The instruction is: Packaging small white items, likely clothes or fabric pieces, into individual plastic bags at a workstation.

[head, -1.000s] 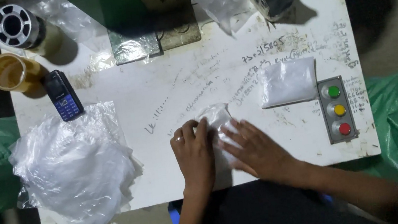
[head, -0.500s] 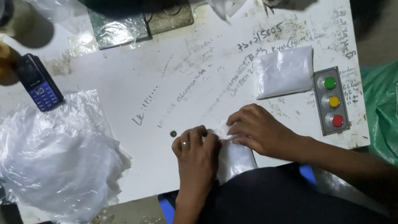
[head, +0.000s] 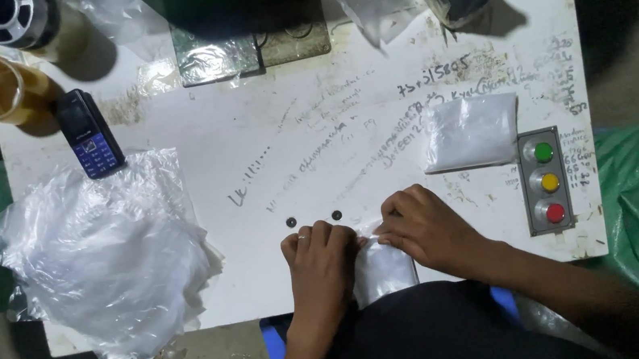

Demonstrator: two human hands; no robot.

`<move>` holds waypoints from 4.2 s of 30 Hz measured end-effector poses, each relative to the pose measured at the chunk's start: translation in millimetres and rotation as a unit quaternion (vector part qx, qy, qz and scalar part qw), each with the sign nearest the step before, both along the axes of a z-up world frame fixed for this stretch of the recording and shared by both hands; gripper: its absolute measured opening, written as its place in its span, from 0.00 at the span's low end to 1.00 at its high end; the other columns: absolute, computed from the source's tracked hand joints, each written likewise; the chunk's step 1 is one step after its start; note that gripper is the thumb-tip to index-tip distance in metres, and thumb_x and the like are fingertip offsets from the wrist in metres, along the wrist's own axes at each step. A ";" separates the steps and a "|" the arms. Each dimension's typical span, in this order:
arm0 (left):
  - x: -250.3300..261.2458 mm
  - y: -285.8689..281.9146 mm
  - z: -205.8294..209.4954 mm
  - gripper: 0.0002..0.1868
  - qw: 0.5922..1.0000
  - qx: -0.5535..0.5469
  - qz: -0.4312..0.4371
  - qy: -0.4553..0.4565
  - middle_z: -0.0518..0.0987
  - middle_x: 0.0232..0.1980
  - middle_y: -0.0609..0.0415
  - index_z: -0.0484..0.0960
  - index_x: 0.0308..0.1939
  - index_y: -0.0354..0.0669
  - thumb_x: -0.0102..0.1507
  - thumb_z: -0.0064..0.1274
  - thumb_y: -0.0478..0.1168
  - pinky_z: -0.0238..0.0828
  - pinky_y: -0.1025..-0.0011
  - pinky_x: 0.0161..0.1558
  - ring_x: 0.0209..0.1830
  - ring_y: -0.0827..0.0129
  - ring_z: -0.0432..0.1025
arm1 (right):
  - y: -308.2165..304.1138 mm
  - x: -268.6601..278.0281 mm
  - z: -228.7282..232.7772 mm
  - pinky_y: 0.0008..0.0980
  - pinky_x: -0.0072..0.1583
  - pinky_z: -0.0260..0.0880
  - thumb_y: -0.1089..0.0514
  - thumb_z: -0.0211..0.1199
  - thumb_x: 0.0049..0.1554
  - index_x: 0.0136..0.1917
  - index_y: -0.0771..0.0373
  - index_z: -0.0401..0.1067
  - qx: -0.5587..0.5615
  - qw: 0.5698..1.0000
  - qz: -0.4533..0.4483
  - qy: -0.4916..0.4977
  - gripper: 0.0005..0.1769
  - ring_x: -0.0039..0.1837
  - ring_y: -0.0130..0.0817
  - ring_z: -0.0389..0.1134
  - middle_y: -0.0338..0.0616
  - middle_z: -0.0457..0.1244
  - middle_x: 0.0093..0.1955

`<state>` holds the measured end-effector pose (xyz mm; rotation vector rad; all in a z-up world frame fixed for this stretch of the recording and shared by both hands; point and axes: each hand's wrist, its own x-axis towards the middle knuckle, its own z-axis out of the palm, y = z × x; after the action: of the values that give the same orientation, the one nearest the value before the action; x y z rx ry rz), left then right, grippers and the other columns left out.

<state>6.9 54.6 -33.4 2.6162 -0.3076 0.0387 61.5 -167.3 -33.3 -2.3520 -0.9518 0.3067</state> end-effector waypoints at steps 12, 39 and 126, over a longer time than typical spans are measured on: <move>19.8 5.4 65.7 0.05 0.837 -0.372 0.168 0.364 0.82 0.33 0.65 0.86 0.35 0.49 0.61 0.66 0.42 0.61 0.78 0.35 0.28 0.80 0.64 | 4.4 37.5 73.1 0.25 0.50 0.66 0.53 0.73 0.51 0.64 0.48 0.78 0.031 0.864 -0.228 0.448 0.26 0.49 0.26 0.66 0.35 0.69 0.50; 16.8 -28.4 24.3 0.04 0.938 -0.129 -0.057 -0.317 0.81 0.47 0.50 0.79 0.39 0.40 0.66 0.58 0.30 0.69 0.64 0.44 0.44 0.62 0.76 | -70.9 115.2 47.5 0.31 0.45 0.55 0.62 0.63 0.75 0.43 0.61 0.64 0.234 0.898 -0.368 -0.065 0.18 0.41 0.26 0.52 0.38 0.55 0.37; 154.3 1.8 -34.5 0.20 0.959 -0.196 0.114 -0.172 0.76 0.20 0.55 0.81 0.37 0.50 0.70 0.48 0.59 0.75 0.62 0.36 0.26 0.57 0.77 | 48.7 91.1 15.0 0.24 0.23 0.65 0.59 0.61 0.67 0.53 0.67 0.74 0.360 0.850 -0.342 0.177 0.07 0.27 0.29 0.66 0.51 0.67 0.36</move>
<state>161.3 56.4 -67.9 2.2255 -0.0978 0.5782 152.6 -118.6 -18.4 -1.6851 0.0183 0.0598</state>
